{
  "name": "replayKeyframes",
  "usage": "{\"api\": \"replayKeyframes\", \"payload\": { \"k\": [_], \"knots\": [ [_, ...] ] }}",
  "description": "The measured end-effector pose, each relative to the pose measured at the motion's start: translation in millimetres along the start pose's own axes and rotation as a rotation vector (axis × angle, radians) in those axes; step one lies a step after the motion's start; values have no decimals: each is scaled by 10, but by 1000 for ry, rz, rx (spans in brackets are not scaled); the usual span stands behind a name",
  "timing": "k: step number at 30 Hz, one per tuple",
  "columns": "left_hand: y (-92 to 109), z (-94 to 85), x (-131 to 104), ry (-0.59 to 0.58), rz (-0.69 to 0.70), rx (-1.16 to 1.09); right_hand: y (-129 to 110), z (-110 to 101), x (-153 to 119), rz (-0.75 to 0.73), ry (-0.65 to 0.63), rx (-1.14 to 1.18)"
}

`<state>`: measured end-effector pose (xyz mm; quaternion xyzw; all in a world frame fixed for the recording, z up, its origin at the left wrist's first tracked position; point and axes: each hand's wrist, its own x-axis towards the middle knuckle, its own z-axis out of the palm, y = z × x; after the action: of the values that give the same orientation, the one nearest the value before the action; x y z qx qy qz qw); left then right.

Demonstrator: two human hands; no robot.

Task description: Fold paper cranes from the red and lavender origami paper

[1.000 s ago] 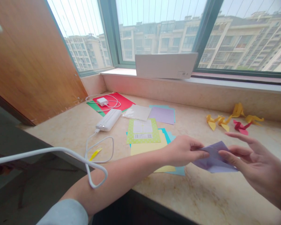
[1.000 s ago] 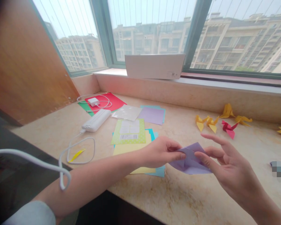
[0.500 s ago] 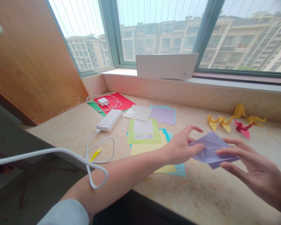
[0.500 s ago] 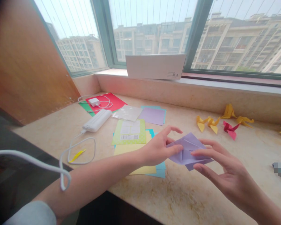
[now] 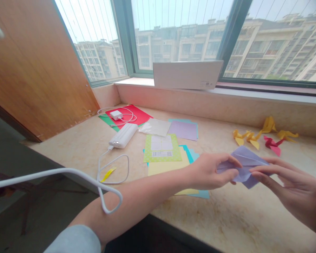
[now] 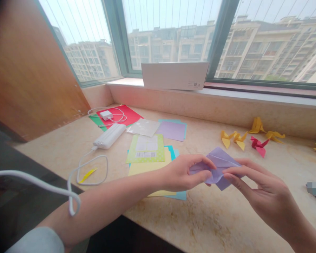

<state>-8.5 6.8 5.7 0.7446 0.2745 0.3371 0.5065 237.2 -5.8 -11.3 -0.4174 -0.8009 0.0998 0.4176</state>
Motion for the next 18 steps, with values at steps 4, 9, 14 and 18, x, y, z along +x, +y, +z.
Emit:
{"api": "replayKeyframes", "payload": {
  "k": [4,9,14,18],
  "knots": [
    [61,-46,-14,-17,73,149,64,-10,-48,80,71,-98],
    [3,-59,16,-19,145,176,84,-2,-62,78,108,-151],
    [-7,-45,19,73,232,134,6,13,-26,64,134,-137],
    [22,-35,2,112,240,74,-4,15,-38,94,169,-112]
  ]
}}
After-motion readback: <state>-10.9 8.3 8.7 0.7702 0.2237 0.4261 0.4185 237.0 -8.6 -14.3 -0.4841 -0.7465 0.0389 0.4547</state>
